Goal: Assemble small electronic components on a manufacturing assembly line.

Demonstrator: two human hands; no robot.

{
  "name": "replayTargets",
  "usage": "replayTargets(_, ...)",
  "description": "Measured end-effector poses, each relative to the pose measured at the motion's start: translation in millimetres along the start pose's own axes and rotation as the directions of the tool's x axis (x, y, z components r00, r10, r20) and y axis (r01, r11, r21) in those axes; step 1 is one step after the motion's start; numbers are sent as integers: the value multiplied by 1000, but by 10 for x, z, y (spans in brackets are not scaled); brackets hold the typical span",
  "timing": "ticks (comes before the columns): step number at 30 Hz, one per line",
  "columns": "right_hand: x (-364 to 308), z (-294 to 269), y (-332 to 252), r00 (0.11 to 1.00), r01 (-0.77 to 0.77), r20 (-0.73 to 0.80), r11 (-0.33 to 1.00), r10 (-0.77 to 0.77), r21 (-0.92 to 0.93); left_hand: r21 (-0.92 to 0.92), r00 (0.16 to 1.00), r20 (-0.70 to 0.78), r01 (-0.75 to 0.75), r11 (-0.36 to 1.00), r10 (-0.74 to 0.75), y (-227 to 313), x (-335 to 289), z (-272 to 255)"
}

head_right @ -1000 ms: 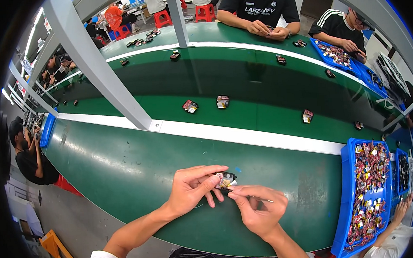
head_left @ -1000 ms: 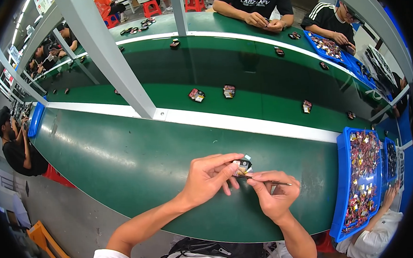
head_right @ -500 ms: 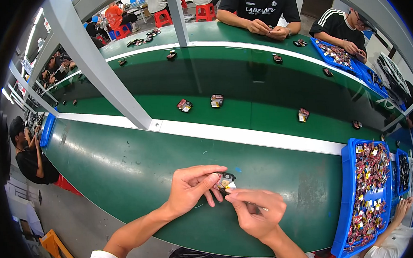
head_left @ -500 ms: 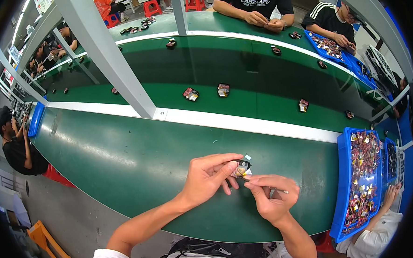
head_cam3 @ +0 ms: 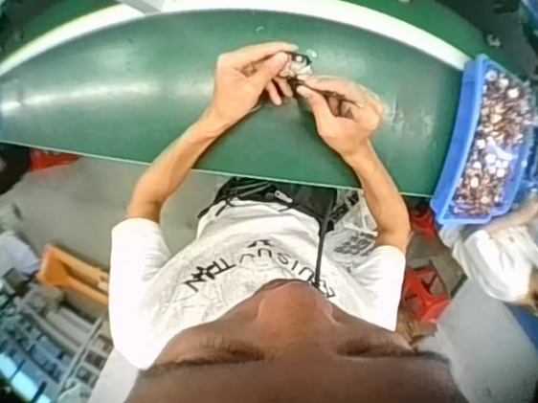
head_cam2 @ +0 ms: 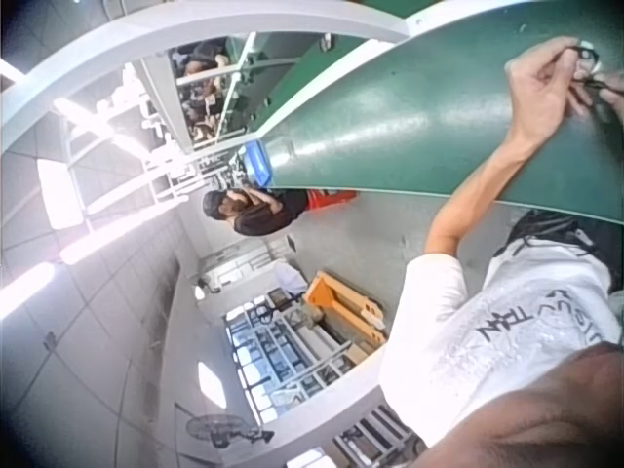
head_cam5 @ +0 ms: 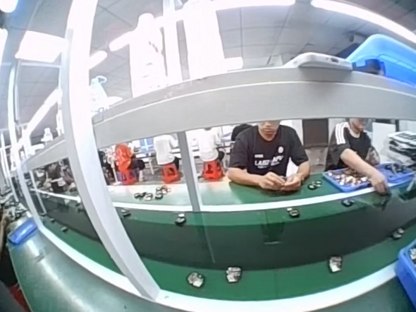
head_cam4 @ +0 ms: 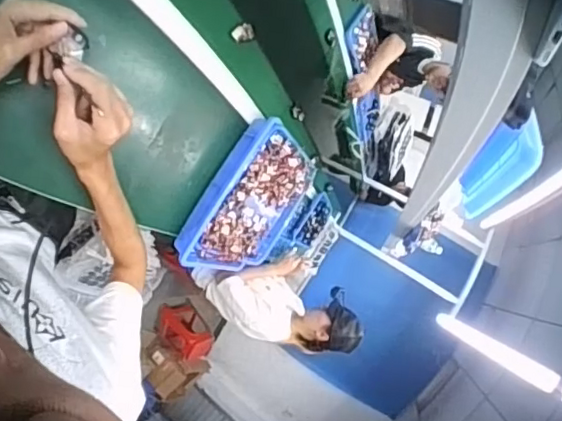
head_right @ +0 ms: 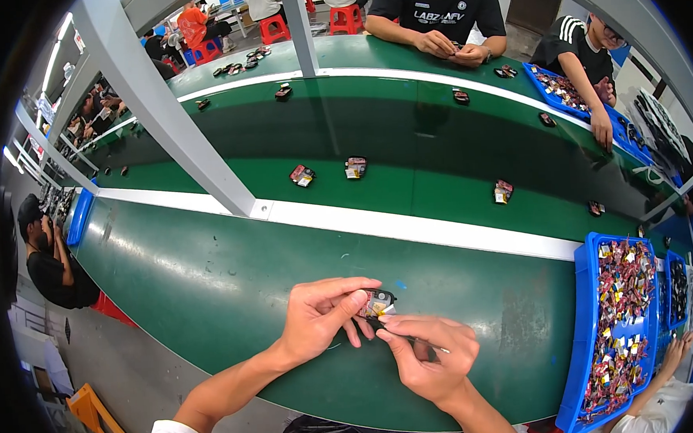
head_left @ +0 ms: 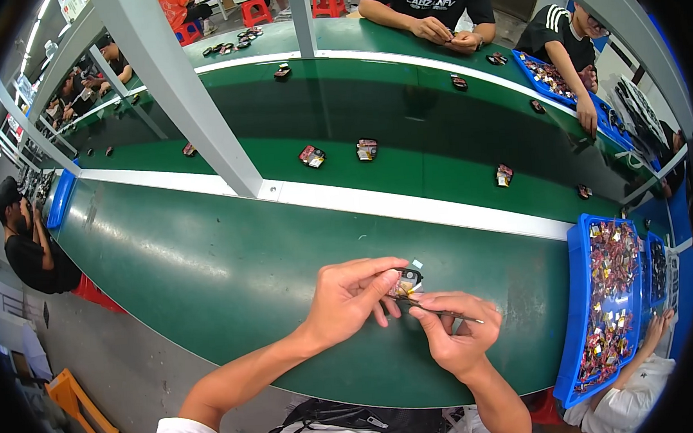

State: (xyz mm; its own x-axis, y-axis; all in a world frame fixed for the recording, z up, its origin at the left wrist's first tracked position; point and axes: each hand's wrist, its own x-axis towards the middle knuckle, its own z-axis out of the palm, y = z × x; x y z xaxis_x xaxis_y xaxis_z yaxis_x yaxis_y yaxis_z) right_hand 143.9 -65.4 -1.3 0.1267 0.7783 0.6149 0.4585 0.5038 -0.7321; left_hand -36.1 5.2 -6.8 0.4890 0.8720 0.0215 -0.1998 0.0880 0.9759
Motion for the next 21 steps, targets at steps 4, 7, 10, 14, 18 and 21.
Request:
replayTargets(4,-28,24,53,997,74,-21,997,-75,-31,-7,1000,0,14,1000,-14,-7,12,12)
replayTargets(7,-32,42,79,986,165,-26,982,-168,-92,9,1000,-8,10,1000,-10,-12,6,9)
replayTargets(10,-3,29,33,976,219,19,963,-218,-160,-2,1000,-7,18,1000,-18,-1,-3,1)
replayTargets(14,18,37,-29,974,227,21,959,-227,-172,-15,999,-16,42,999,-43,46,-15,8)
replayTargets(18,-17,33,-85,967,253,36,941,-251,-226,43,1000,8,24,999,-24,94,-60,35)
replayTargets(21,-70,71,-94,954,296,39,920,-296,-258,66,999,-35,16,998,-14,74,-99,75)
